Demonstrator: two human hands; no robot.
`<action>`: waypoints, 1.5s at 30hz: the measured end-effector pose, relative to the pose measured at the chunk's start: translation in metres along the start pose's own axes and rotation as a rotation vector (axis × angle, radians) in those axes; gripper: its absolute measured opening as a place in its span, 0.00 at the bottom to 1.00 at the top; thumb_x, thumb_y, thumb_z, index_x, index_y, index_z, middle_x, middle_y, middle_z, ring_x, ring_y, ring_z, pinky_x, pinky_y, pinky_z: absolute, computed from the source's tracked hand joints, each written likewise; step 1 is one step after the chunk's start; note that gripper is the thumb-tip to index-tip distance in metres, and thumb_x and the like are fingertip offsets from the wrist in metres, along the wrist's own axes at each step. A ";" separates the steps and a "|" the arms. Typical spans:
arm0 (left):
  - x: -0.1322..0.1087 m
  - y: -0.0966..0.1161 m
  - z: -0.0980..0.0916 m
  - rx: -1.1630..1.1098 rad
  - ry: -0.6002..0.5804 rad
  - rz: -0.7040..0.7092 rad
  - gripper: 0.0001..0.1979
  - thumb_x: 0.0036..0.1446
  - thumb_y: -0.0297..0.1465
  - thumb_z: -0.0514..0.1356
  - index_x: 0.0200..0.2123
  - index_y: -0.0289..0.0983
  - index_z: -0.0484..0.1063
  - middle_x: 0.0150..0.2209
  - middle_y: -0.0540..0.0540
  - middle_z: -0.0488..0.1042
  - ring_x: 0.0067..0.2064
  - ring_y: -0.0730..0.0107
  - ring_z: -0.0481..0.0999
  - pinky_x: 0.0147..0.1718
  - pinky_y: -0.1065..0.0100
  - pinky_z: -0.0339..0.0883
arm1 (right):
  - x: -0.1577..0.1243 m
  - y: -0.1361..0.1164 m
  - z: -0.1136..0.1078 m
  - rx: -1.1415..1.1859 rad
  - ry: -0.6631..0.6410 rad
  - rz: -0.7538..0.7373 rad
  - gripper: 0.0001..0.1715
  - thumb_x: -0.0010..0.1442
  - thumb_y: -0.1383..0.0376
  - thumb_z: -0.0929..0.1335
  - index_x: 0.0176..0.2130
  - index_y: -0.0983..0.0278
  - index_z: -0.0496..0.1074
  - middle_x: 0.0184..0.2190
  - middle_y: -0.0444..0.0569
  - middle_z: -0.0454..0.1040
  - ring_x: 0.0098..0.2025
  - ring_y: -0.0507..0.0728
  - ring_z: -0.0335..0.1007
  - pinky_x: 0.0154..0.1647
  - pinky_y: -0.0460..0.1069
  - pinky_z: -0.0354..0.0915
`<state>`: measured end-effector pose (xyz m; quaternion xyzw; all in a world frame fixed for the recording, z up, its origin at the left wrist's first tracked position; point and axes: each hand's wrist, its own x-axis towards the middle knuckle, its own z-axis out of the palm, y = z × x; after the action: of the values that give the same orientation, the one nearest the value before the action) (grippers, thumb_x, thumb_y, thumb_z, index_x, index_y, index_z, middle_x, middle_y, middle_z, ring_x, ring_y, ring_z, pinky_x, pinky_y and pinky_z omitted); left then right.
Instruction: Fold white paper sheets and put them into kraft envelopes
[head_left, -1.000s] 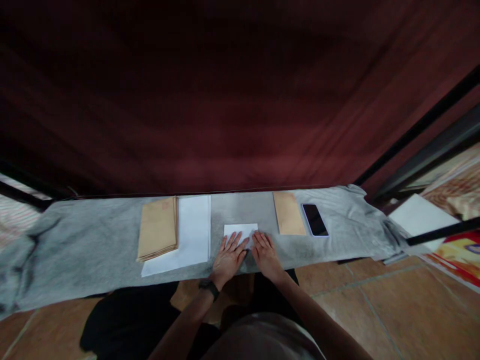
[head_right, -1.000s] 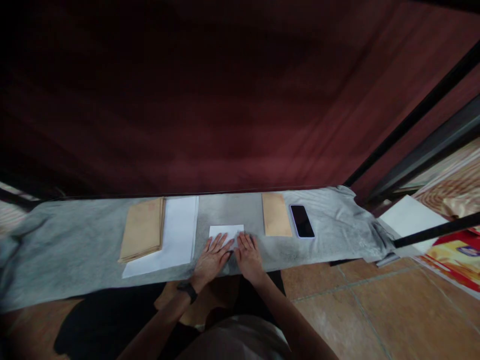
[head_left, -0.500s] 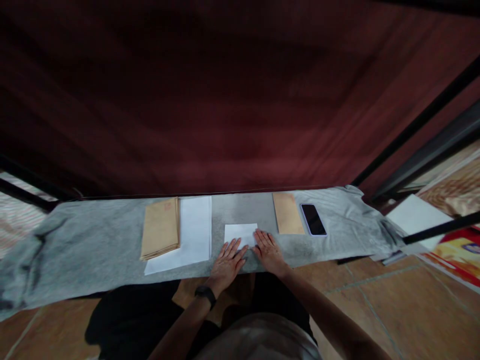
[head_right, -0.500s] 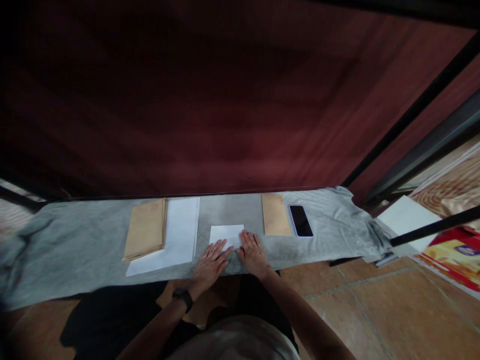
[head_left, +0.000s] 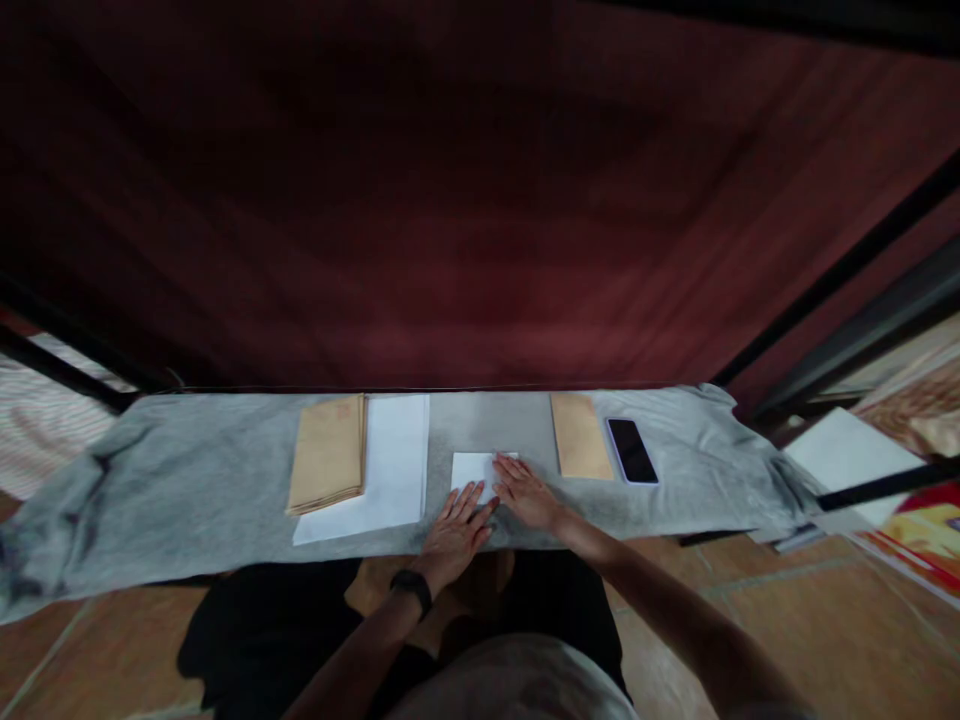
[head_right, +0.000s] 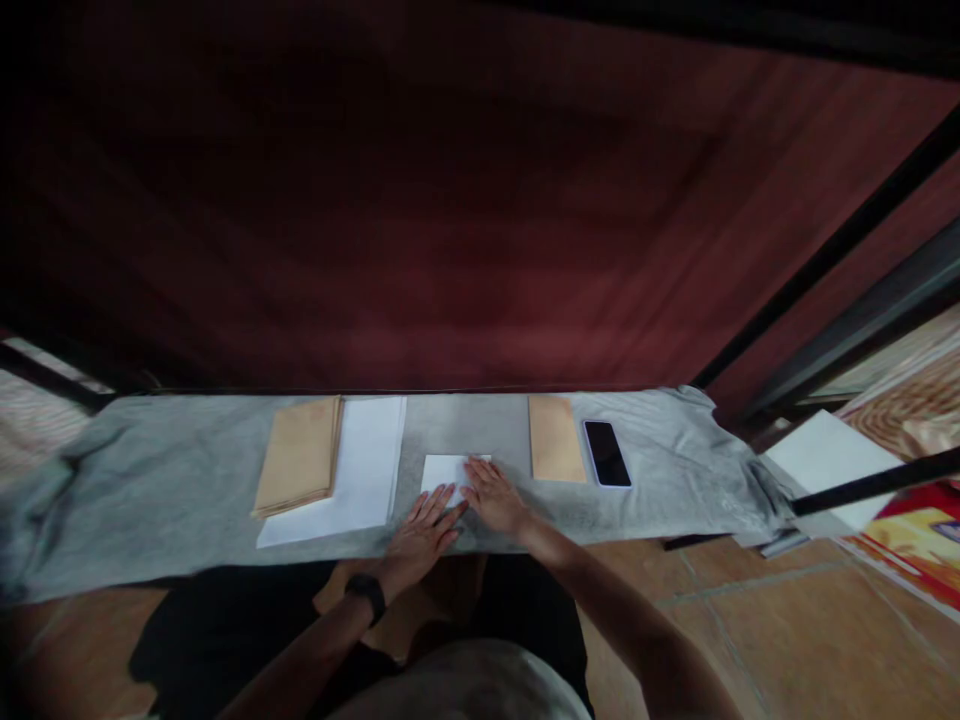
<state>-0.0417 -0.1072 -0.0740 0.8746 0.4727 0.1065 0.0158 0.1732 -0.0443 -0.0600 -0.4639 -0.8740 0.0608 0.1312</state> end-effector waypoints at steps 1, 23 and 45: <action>-0.001 0.000 0.000 -0.001 0.007 -0.005 0.25 0.71 0.42 0.47 0.69 0.51 0.54 0.72 0.48 0.51 0.72 0.61 0.51 0.68 0.52 0.44 | 0.000 -0.003 0.006 -0.020 0.034 0.022 0.28 0.72 0.61 0.57 0.67 0.64 0.60 0.68 0.53 0.60 0.69 0.58 0.55 0.69 0.57 0.54; 0.052 0.000 0.010 -0.023 0.097 -0.232 0.29 0.69 0.39 0.46 0.70 0.37 0.53 0.70 0.40 0.57 0.72 0.58 0.51 0.68 0.49 0.47 | -0.026 0.002 0.023 -0.051 0.191 0.203 0.31 0.71 0.61 0.57 0.69 0.68 0.55 0.67 0.61 0.61 0.68 0.64 0.56 0.67 0.63 0.52; 0.040 -0.001 0.005 -0.165 0.235 -0.318 0.33 0.69 0.36 0.48 0.72 0.34 0.40 0.72 0.36 0.47 0.73 0.54 0.47 0.66 0.49 0.54 | 0.058 0.035 -0.024 0.281 -0.055 0.296 0.08 0.57 0.70 0.68 0.36 0.60 0.77 0.38 0.47 0.79 0.43 0.57 0.75 0.47 0.49 0.68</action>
<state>-0.0204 -0.0731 -0.0721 0.7662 0.5931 0.2425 0.0487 0.1765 0.0231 -0.0353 -0.5624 -0.7825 0.2136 0.1602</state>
